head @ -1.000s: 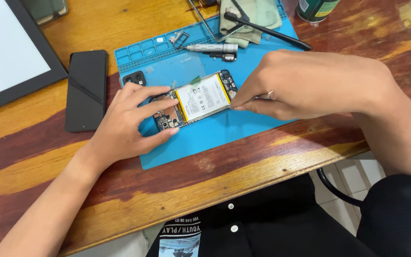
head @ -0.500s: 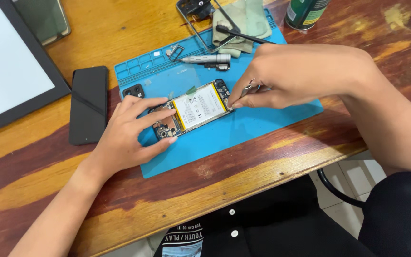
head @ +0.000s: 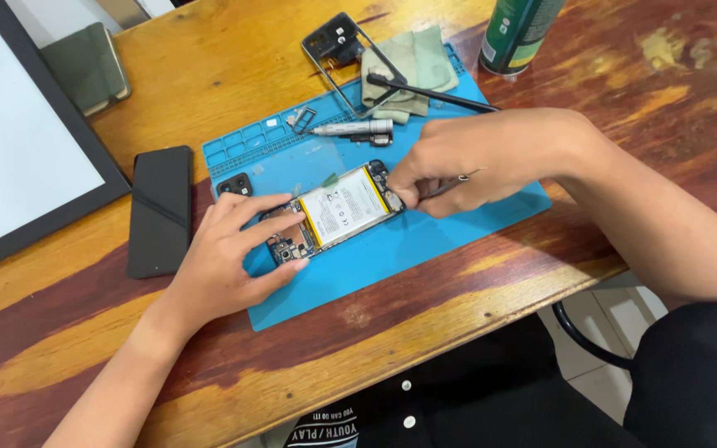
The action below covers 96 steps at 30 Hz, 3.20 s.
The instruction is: The person cleans a smartphone camera module with a brush and then uses a metal spudger to pry and separate the phone's internal components from the frame. The person handles the camera module, the disassembled phone, and various tools on a blue mat.
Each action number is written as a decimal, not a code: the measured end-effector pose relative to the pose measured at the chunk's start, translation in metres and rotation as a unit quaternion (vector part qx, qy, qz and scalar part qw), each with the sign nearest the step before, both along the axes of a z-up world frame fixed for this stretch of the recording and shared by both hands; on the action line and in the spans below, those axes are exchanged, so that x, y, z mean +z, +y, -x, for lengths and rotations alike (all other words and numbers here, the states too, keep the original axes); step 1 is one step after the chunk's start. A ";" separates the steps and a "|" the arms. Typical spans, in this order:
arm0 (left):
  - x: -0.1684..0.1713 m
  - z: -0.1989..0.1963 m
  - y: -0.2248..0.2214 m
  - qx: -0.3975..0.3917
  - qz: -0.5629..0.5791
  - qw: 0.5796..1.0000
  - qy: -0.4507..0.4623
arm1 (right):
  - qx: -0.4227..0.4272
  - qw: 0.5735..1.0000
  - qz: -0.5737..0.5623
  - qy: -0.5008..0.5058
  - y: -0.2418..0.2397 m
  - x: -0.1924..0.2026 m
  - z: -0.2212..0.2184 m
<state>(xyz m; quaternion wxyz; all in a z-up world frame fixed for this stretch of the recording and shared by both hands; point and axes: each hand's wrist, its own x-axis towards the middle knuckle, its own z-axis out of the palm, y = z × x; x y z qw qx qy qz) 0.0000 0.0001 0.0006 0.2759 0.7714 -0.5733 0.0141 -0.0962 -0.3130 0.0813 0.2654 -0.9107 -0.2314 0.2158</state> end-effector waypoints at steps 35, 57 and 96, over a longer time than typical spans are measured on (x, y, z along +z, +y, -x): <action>0.008 -0.010 0.007 -0.079 -0.051 0.990 0.103 | -0.015 0.950 -0.013 -0.311 0.013 0.011 0.006; 0.002 -0.007 0.012 0.053 -0.079 0.984 -0.153 | 0.111 0.738 -0.023 -0.665 0.070 0.047 0.078; 0.021 0.010 -0.006 -0.111 -0.053 0.987 -0.099 | -0.216 0.916 -0.279 -0.190 0.015 -0.045 -0.010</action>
